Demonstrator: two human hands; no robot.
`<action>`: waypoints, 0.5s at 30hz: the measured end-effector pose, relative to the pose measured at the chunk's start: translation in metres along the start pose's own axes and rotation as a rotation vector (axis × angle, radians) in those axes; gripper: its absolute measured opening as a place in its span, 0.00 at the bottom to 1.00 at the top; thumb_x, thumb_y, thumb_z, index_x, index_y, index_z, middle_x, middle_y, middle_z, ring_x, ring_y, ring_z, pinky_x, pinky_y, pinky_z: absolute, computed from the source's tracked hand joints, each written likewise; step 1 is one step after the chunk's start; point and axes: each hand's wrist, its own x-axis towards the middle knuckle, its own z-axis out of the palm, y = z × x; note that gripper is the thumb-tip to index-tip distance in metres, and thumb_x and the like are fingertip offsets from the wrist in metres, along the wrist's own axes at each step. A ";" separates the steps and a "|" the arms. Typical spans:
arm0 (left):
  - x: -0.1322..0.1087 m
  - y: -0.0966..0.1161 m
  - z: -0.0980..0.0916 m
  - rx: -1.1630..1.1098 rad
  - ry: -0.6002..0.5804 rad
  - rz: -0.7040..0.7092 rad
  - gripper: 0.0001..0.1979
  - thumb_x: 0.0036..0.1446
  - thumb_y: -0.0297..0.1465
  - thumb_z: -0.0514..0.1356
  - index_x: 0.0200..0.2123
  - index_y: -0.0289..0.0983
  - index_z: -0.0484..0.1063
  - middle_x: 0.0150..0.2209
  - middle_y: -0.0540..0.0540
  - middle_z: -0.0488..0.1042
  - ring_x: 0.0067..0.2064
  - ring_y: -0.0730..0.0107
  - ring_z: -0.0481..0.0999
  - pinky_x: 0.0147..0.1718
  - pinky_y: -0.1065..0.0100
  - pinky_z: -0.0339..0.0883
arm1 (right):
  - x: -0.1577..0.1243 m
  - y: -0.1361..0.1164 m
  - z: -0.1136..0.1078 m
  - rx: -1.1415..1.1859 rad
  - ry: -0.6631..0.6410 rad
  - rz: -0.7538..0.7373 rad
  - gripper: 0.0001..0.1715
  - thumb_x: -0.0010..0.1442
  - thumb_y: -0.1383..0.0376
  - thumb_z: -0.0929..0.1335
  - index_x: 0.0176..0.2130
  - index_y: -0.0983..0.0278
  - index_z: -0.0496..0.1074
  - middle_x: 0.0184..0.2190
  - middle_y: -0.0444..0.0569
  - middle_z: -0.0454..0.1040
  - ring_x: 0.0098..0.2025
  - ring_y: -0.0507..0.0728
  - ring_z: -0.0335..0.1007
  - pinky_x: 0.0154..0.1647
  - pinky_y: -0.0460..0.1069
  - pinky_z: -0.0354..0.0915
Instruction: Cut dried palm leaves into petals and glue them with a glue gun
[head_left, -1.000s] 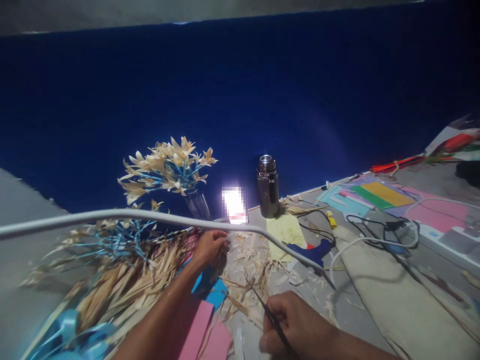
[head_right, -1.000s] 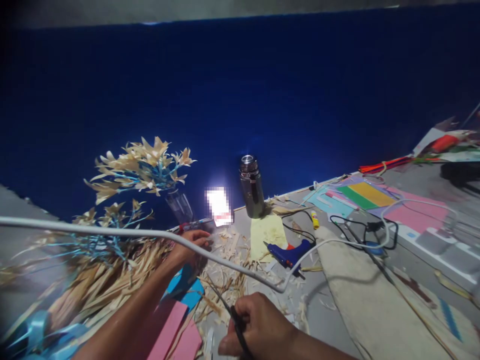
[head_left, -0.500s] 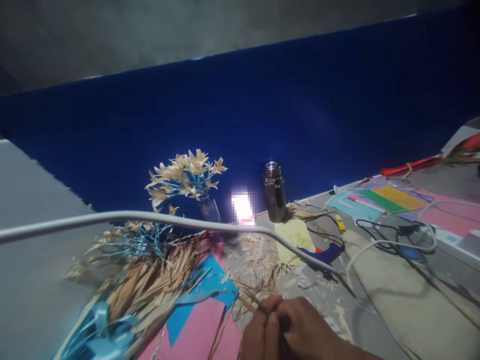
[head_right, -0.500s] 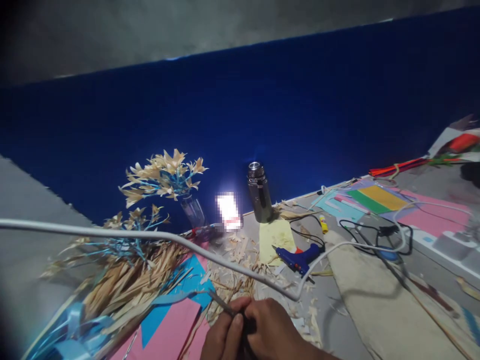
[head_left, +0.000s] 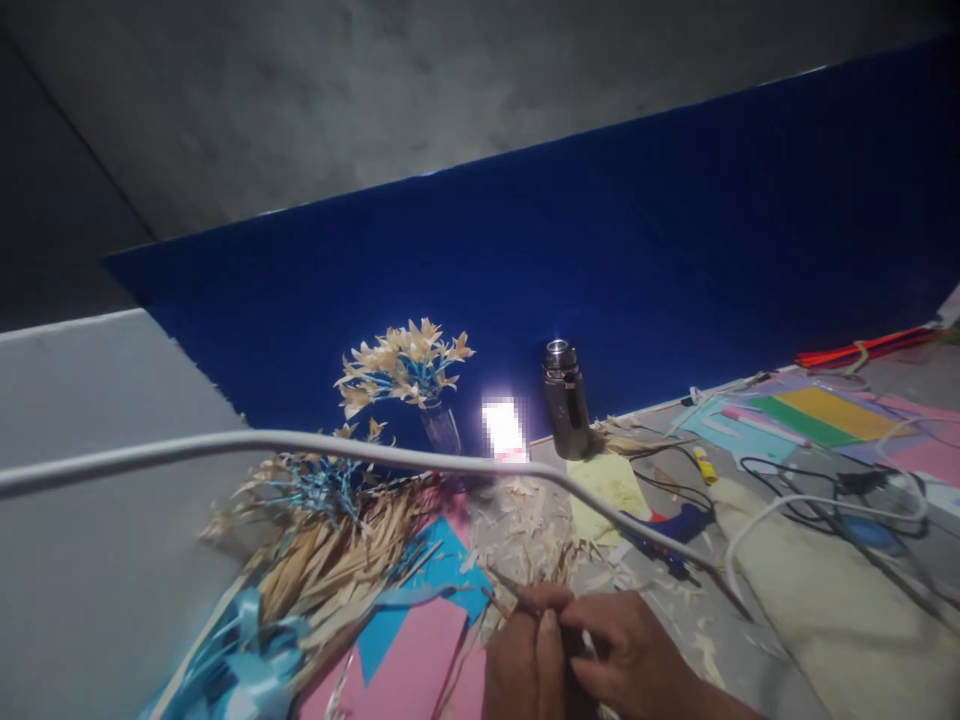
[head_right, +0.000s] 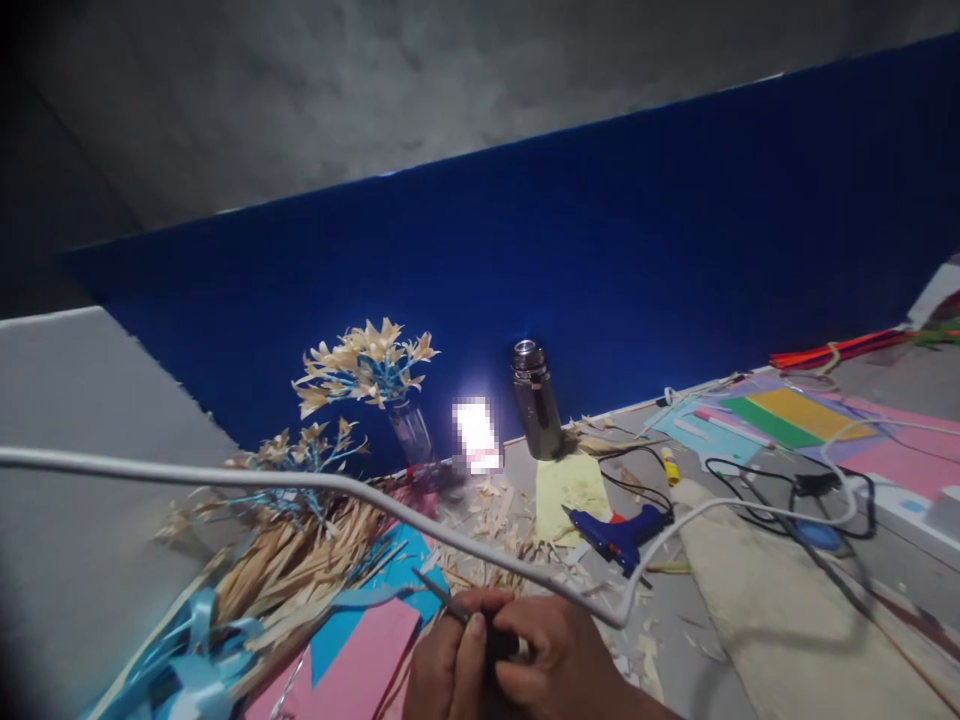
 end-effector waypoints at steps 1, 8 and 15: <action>0.001 0.000 0.003 0.032 0.009 0.032 0.22 0.66 0.45 0.49 0.44 0.43 0.80 0.43 0.33 0.81 0.46 0.48 0.79 0.50 0.54 0.68 | 0.000 0.005 -0.002 -0.108 0.009 -0.026 0.04 0.45 0.69 0.67 0.24 0.63 0.74 0.26 0.47 0.75 0.30 0.56 0.69 0.34 0.48 0.62; 0.006 0.004 -0.006 0.061 0.037 0.074 0.19 0.67 0.42 0.48 0.37 0.42 0.75 0.36 0.38 0.79 0.40 0.53 0.77 0.43 0.57 0.67 | 0.022 -0.016 -0.031 -0.248 -0.370 -0.119 0.07 0.51 0.70 0.67 0.32 0.63 0.75 0.29 0.42 0.75 0.30 0.53 0.67 0.31 0.45 0.57; 0.041 -0.002 -0.050 0.105 0.334 0.086 0.14 0.66 0.40 0.50 0.40 0.40 0.73 0.40 0.43 0.77 0.43 0.55 0.74 0.45 0.59 0.65 | 0.039 -0.003 -0.047 -0.134 0.027 0.060 0.06 0.56 0.65 0.67 0.31 0.65 0.75 0.26 0.45 0.73 0.29 0.54 0.65 0.30 0.47 0.58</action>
